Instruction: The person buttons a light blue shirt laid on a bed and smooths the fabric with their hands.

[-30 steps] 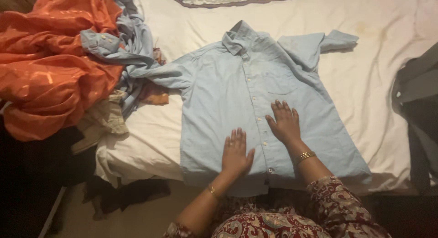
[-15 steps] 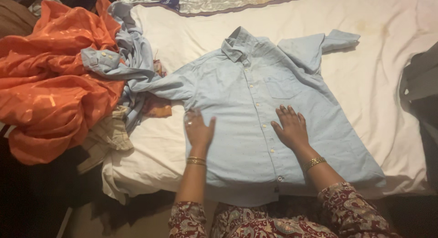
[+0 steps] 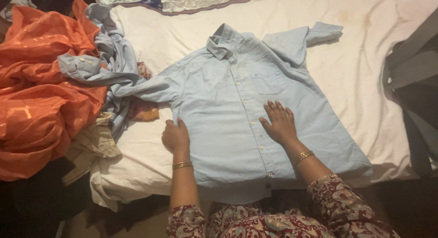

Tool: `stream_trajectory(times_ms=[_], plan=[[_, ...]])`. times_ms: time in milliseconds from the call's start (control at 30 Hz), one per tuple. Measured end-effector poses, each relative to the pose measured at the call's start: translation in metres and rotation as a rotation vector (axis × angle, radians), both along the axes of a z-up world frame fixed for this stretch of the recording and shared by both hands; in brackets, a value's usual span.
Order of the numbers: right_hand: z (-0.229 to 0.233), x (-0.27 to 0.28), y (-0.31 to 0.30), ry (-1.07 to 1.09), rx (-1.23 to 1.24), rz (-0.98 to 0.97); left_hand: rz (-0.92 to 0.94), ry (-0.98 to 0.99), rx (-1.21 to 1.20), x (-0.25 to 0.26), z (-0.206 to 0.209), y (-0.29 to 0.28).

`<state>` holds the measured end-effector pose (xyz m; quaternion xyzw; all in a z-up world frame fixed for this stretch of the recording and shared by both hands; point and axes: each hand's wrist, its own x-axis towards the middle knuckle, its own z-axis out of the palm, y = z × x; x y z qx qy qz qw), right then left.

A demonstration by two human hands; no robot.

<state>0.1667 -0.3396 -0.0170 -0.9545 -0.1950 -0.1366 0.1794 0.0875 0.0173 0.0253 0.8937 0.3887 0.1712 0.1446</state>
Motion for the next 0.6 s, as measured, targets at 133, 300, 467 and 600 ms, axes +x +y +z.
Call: stream_trajectory(times_ms=[133,300,467,600], plan=[[0.001,-0.001,0.0,-0.002,0.008,0.002,-0.046,0.02,-0.107,-0.006,-0.001,0.009],[0.0,-0.001,0.001,-0.003,0.016,-0.004,-0.05,0.015,-0.197,-0.007,0.004,0.021],[-0.004,0.0,0.0,-0.05,-0.005,0.004,-0.107,0.005,-0.25,-0.014,0.013,0.026],[-0.002,-0.001,0.0,-0.036,-0.001,0.005,-0.177,0.138,-0.486,-0.028,0.017,0.037]])
